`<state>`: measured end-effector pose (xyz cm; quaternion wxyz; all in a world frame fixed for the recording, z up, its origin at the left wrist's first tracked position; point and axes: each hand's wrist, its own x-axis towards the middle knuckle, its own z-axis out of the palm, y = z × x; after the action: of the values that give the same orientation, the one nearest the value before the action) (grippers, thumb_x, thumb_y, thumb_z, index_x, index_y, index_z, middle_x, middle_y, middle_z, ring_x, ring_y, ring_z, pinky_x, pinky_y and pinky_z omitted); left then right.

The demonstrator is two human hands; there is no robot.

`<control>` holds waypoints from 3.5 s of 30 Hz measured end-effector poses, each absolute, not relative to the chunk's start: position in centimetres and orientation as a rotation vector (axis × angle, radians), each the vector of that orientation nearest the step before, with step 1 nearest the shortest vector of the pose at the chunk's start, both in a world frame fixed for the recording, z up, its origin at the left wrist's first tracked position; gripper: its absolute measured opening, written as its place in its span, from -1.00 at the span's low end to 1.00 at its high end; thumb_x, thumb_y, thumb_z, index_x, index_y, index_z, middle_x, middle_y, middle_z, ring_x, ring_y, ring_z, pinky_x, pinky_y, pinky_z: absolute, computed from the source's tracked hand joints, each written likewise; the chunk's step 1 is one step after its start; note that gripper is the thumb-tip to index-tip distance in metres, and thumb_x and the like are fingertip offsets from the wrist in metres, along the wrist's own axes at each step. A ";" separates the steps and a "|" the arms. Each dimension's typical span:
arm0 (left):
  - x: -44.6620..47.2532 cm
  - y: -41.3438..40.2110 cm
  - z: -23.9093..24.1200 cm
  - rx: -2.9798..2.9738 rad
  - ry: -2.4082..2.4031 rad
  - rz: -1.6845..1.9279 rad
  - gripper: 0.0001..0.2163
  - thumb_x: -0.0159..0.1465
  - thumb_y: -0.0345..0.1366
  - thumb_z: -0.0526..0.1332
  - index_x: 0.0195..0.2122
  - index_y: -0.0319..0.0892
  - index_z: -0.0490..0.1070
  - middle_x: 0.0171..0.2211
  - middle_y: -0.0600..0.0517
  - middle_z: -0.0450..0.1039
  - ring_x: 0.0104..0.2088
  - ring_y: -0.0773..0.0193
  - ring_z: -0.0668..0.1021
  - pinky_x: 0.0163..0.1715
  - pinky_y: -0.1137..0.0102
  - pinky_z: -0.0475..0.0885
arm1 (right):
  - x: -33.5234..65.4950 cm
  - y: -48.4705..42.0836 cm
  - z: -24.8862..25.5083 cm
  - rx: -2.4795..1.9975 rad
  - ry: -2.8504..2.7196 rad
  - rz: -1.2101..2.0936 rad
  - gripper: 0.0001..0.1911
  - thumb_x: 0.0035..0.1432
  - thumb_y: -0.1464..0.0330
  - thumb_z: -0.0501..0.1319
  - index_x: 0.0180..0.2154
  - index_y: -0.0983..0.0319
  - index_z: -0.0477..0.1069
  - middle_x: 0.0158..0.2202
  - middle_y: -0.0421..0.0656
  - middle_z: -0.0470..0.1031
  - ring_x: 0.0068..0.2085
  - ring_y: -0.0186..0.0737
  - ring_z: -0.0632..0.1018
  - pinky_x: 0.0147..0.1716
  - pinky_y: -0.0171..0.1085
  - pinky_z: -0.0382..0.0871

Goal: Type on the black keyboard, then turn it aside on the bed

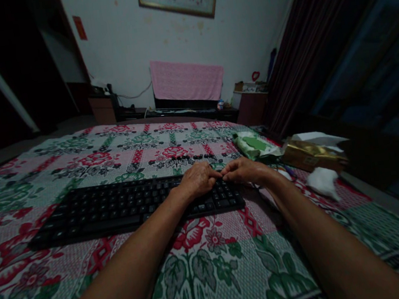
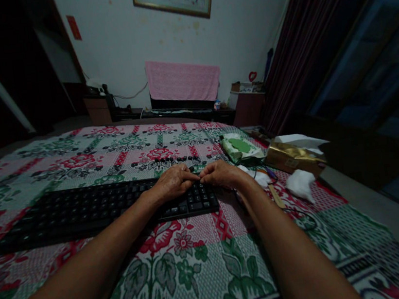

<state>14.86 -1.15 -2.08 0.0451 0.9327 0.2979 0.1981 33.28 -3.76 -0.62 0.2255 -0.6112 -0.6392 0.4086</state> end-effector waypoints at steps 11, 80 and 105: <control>14.9 -1.2 -2.1 2.870 0.906 0.594 -0.73 0.11 -0.27 -0.03 -0.23 0.07 0.39 -0.36 0.03 0.30 -0.31 0.27 0.34 -0.31 0.39 0.24 | 33.3 -3.6 -0.9 -1.714 -1.726 1.132 -0.82 -0.22 0.35 0.20 -0.45 0.27 0.36 -0.68 -0.30 0.26 -0.67 -0.50 0.22 -0.71 -0.46 0.04; 14.1 0.1 -2.1 2.376 1.266 0.922 -0.75 0.05 -0.34 0.01 -0.33 -0.11 0.45 -0.35 0.08 0.47 -0.32 0.34 0.46 -0.25 0.50 0.29 | 29.8 -1.9 -3.0 -1.251 -1.926 0.258 -0.71 -0.11 0.40 0.11 -0.24 0.26 0.33 -0.31 -0.15 0.42 -0.31 -0.33 0.43 -0.29 -0.33 0.29; 13.6 0.8 -2.4 2.270 1.081 0.875 -0.69 -0.01 -0.13 0.04 -0.47 -0.23 0.47 -0.62 0.09 0.36 -0.56 0.40 0.36 -0.58 0.53 0.14 | 29.5 -3.0 -3.2 -1.159 -1.923 0.444 -0.67 -0.09 0.44 0.10 -0.19 0.24 0.29 -0.25 -0.14 0.39 -0.25 -0.31 0.42 -0.23 -0.29 0.28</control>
<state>13.63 0.75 -2.42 0.2373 0.8285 0.3943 0.3192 29.48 -3.04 -3.18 0.4139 -0.4609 -0.7649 0.1765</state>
